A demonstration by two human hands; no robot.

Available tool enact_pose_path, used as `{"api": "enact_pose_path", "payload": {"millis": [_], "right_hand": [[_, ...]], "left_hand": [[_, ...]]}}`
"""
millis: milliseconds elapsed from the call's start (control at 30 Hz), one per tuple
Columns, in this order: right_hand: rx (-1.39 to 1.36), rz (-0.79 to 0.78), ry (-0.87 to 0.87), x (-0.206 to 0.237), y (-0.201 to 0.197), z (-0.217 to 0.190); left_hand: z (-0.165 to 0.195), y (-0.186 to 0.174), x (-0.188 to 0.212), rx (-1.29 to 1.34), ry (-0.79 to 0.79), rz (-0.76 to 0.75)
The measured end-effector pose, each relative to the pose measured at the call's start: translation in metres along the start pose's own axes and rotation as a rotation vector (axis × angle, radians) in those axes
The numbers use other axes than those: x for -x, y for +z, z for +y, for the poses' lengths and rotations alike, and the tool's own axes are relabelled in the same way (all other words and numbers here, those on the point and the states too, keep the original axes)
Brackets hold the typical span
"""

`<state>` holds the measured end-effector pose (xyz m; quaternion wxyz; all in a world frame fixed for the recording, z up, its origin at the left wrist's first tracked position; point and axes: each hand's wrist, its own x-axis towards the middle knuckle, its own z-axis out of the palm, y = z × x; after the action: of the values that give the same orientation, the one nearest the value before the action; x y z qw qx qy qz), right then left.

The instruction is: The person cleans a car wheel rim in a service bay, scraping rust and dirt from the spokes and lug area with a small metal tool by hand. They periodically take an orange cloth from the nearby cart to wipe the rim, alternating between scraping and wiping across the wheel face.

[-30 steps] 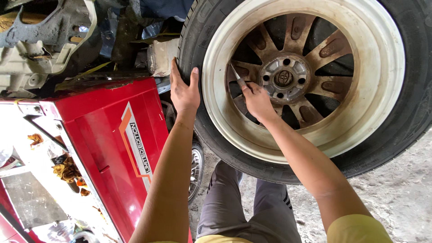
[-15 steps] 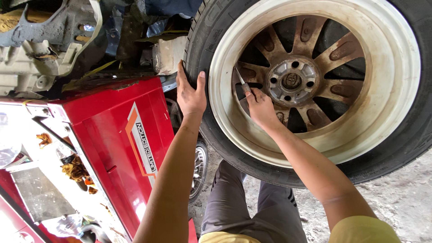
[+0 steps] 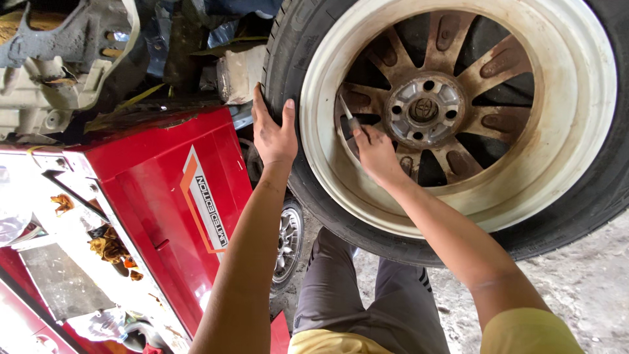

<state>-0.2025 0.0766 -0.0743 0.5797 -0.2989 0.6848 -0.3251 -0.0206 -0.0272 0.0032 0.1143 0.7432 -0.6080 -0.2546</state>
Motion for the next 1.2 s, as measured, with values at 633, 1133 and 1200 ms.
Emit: {"api": "enact_pose_path", "payload": {"millis": [633, 1133, 1200], "right_hand": [[-0.156, -0.041, 0.083, -0.002, -0.002, -0.001], [0.101, 0.128, -0.193, -0.010, 0.000, 0.008], [0.122, 0.128, -0.098, -0.010, -0.001, 0.005]], "left_hand": [[0.004, -0.002, 0.001, -0.001, -0.026, -0.004], [0.001, -0.004, 0.003, 0.007, -0.028, 0.002], [0.002, -0.003, 0.003, 0.023, -0.008, 0.007]]}}
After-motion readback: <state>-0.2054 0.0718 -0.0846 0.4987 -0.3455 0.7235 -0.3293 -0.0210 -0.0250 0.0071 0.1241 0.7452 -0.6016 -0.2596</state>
